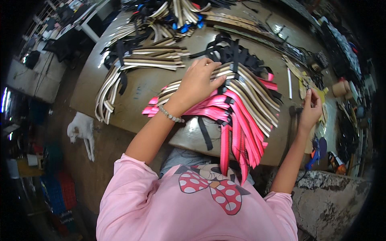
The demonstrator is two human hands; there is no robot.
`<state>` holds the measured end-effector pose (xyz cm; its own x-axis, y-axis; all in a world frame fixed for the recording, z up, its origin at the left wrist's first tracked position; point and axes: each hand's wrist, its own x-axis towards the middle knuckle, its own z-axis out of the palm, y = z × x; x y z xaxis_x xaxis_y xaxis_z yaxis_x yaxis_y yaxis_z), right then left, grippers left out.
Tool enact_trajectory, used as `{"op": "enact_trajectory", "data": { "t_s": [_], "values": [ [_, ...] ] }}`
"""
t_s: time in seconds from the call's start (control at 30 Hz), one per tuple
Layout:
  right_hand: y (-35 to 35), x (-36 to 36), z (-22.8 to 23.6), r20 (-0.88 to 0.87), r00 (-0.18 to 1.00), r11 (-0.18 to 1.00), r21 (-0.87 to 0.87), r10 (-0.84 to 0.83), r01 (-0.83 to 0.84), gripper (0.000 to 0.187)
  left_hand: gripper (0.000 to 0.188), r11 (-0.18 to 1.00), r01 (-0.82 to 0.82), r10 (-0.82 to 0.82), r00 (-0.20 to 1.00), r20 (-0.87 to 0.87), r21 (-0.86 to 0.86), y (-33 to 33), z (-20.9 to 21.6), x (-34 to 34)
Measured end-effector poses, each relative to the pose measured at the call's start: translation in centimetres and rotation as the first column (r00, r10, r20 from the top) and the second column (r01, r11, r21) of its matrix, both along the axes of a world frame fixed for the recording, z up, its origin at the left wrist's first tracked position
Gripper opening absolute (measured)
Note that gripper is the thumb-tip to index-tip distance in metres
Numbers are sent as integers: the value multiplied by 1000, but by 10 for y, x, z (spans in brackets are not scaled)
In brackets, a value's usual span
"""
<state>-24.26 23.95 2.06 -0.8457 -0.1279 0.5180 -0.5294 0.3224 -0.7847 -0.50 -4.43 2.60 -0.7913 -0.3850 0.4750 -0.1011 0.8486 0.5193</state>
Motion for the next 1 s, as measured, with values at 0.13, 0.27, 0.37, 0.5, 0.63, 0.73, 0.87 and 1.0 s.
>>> {"op": "enact_trajectory", "data": {
  "t_s": [0.13,0.27,0.37,0.5,0.63,0.73,0.87,1.0],
  "values": [
    [26,-11,-22,-182,980,913,379,-84,149,19,47,995,-40,46,997,62,-87,5,-13,-30],
    [33,-13,-35,-255,964,902,396,-73,173,16,43,999,-42,42,993,107,-7,4,-14,-42],
    [30,-8,-37,-336,942,854,491,0,175,16,45,999,24,-26,994,107,22,4,-10,-36],
    [22,7,-33,-157,960,734,620,-232,279,17,48,974,27,-64,985,161,224,5,-1,-29],
    [-5,23,-6,-65,988,915,372,-141,156,23,53,914,-59,-28,978,208,401,7,1,-41],
    [-60,50,5,152,939,950,1,309,-312,26,45,926,-75,1,980,197,369,7,-6,-54],
    [-146,79,-7,336,641,720,-399,691,-567,22,32,879,34,-76,995,69,476,-1,-17,-59],
    [-166,89,-26,332,704,778,-295,628,-555,22,32,661,17,-8,1000,-16,750,-3,-29,-59]
  ]
}}
